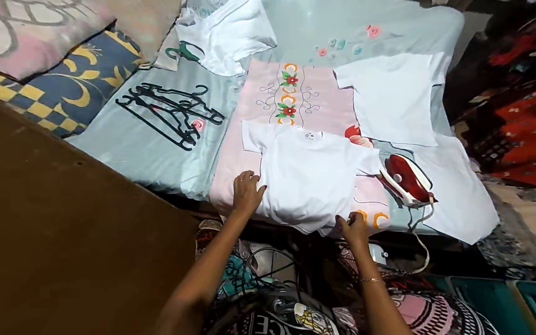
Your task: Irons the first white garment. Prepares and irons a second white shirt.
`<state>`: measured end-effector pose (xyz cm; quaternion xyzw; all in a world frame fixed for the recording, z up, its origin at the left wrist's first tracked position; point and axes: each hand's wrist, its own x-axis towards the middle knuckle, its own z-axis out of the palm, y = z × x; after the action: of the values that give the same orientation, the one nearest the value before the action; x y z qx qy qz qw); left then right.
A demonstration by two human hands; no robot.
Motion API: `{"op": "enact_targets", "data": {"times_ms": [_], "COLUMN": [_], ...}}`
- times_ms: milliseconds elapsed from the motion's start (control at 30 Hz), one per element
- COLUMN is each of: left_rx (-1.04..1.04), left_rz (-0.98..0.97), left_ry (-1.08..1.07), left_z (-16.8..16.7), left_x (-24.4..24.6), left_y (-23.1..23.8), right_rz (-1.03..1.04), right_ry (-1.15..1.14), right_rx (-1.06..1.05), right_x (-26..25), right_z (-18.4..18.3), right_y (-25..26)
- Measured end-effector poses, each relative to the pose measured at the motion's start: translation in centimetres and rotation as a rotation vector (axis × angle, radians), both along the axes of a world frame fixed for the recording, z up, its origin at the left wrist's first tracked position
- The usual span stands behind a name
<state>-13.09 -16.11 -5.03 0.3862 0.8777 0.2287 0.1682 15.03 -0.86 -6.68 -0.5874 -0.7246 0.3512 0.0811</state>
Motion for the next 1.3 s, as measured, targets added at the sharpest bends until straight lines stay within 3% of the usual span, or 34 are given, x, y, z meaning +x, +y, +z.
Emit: {"op": "enact_targets", "data": {"times_ms": [133, 333, 733, 800, 933, 1067, 1200, 1300], "left_rx": [-0.036, 0.116, -0.173, -0.157, 0.058, 0.166, 0.054, 0.034], "left_rz": [0.046, 0.188, 0.067, 0.056, 0.053, 0.173, 0.266, 0.28], "left_ry": [-0.109, -0.36, -0.266, -0.181, -0.001, 0.12, 0.119, 0.135], "left_z": [1.4, 2.8, 4.0, 4.1, 2.5, 1.0, 0.8, 0.3], "left_x": [0.6, -0.2, 1.0, 0.9, -1.2, -5.8, -8.5, -8.8], "left_y": [0.2, -1.3, -2.3, -2.3, -1.6, 1.4, 5.6, 7.6], "right_rz": [-0.028, -0.077, 0.215, 0.208, 0.073, 0.056, 0.159, 0.171], "right_ry": [0.097, 0.339, -0.139, -0.219, -0.138, -0.254, -0.525, -0.565], "right_rx": [-0.031, -0.141, -0.291, -0.222, 0.112, 0.345, 0.211, 0.17], "right_x": [0.2, 3.8, 3.6, 3.3, 3.2, 1.5, -0.4, -1.0], "right_z": [-0.2, 0.6, 0.8, 2.6, 6.1, 6.3, 4.4, 4.1], "right_y": [0.2, 1.7, 2.0, 2.5, 6.7, 12.8, 16.0, 16.6]}}
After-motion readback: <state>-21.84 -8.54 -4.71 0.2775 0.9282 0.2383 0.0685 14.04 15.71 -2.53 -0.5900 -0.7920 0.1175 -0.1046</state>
